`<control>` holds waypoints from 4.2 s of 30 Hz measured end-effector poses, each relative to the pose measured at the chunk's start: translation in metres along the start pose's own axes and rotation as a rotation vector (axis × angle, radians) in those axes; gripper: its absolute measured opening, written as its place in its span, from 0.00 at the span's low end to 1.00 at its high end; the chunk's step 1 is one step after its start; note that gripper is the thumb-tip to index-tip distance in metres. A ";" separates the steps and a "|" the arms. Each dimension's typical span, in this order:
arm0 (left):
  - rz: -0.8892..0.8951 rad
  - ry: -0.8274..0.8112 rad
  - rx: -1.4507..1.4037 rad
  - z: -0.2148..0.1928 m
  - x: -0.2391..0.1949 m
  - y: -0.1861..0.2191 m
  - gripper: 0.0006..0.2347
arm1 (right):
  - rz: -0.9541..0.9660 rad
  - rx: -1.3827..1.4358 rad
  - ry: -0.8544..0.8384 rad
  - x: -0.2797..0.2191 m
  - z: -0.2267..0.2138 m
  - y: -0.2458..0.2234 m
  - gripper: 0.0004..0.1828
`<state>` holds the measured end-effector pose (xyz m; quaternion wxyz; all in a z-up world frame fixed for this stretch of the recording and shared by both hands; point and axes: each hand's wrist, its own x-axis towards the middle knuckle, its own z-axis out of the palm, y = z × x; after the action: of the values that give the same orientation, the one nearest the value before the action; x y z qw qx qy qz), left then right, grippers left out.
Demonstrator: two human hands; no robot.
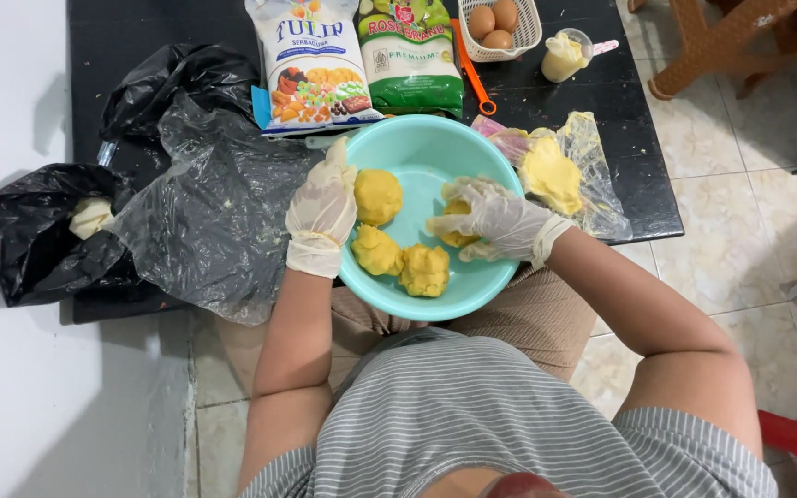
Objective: The person kneads and shapes yellow dough into small balls using gloved hands over a light blue bowl. They repeatedly pick up portions of dough, roll them between their palms, and place the formed balls back into the bowl.
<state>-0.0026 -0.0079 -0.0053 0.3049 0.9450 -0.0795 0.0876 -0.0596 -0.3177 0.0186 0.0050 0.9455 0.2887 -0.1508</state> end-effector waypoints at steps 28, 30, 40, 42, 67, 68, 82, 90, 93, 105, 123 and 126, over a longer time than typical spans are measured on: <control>-0.035 -0.092 -0.009 0.000 0.004 0.001 0.21 | 0.017 0.811 0.623 0.017 -0.064 -0.020 0.31; -0.044 -0.051 0.028 0.005 0.003 -0.003 0.19 | -0.095 0.231 0.791 0.023 -0.057 -0.022 0.40; -0.040 -0.051 0.050 -0.010 -0.002 0.005 0.20 | 0.497 0.098 -0.073 0.060 -0.071 -0.045 0.43; -0.063 -0.152 0.025 -0.015 -0.001 0.008 0.21 | 0.560 0.154 -0.090 0.073 -0.067 -0.037 0.40; -0.110 -0.135 0.056 -0.016 -0.005 0.015 0.21 | 0.469 0.398 0.060 0.034 -0.083 -0.032 0.37; -0.101 -0.111 0.068 -0.017 -0.006 0.016 0.22 | 0.520 0.259 0.091 0.018 -0.095 -0.045 0.37; -0.165 -0.118 -0.353 -0.029 -0.017 0.017 0.23 | 0.574 0.362 -0.058 0.028 -0.048 -0.013 0.37; -0.192 0.150 -1.225 -0.039 -0.078 0.050 0.25 | 0.687 -0.126 0.145 -0.003 -0.010 -0.044 0.34; -0.169 0.070 -1.252 -0.042 -0.095 0.058 0.28 | 0.660 -0.038 0.100 -0.004 -0.015 -0.034 0.35; -0.072 0.020 -1.189 -0.012 -0.098 0.024 0.30 | 0.456 0.738 0.331 0.012 -0.036 -0.004 0.33; 0.027 0.012 -1.055 -0.007 -0.096 0.016 0.30 | 0.283 0.739 0.604 0.031 -0.035 -0.023 0.19; 0.019 0.013 -1.079 -0.003 -0.096 0.014 0.30 | 0.315 0.782 0.518 0.033 -0.043 -0.002 0.29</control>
<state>-0.0995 -0.0077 -0.0155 0.7466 0.6530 -0.1200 0.0432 -0.0223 -0.2942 0.0499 -0.3992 0.9151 0.0558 -0.0055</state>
